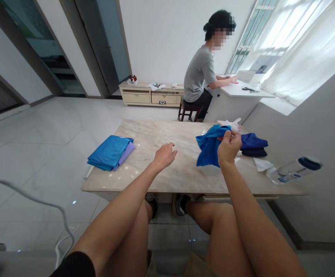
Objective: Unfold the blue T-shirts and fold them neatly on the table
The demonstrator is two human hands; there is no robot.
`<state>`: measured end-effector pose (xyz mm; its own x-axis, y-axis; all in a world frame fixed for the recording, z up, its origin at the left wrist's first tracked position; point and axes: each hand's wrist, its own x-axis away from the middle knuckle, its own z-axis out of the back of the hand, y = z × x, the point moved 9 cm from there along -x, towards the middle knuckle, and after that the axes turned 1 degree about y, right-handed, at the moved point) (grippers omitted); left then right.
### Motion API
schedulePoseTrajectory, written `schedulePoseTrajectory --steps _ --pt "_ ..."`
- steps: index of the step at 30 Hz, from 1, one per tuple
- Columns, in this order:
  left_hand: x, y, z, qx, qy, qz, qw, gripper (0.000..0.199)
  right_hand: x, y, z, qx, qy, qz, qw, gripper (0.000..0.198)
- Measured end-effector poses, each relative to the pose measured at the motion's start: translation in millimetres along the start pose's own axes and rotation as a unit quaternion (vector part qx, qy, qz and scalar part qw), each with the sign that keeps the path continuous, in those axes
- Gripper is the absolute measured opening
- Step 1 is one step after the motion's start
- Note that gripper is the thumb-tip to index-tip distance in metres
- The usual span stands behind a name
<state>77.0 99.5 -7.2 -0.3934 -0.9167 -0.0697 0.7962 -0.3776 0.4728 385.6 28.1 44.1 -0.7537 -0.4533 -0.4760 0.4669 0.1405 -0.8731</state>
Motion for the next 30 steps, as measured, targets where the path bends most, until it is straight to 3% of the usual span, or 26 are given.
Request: schedulePoseTrajectory --steps 3,7,9,12,14,16,20,24,27,29,30 --pt "5 -18 8 0.034 0.046 -0.006 0.998 0.060 15 -22 -27 -0.090 -0.001 -0.020 0.996 0.051" --pt "9 -47 8 0.030 0.060 0.012 0.998 0.086 47 -23 -62 -0.131 -0.049 -0.105 0.985 0.055" --pt "9 -62 7 0.009 0.041 0.036 0.998 0.076 63 -28 -77 -0.146 -0.080 -0.118 0.979 0.055" --pt "9 -82 -3 -0.012 -0.045 0.059 0.997 0.030 75 -42 -91 -0.163 -0.106 -0.104 0.976 0.053" --pt "9 -90 -8 -0.006 -0.088 0.057 0.995 0.014 77 -50 -92 -0.155 -0.103 -0.083 0.979 0.052" --pt "8 -97 -6 0.006 -0.081 0.054 0.995 0.012 74 -58 -85 -0.127 -0.088 -0.043 0.987 0.049" --pt "0 -96 14 0.052 0.027 0.024 0.998 0.008 64 -70 -59 0.007 -0.046 0.085 0.995 0.032" --pt "-4 -83 35 0.175 0.127 -0.033 0.976 0.014 53 -66 -45 0.135 -0.039 0.174 0.975 0.019" --pt "-4 -80 35 0.236 0.126 -0.017 0.963 0.024 51 -55 -55 0.139 -0.123 0.174 0.967 0.019" --pt "-3 -77 31 0.254 0.116 -0.002 0.960 0.030 67 -47 -78 0.136 -0.262 0.158 0.942 0.031" --pt "-3 -75 30 0.261 0.114 0.002 0.958 0.031 81 -44 -91 0.144 -0.340 0.153 0.916 0.037"
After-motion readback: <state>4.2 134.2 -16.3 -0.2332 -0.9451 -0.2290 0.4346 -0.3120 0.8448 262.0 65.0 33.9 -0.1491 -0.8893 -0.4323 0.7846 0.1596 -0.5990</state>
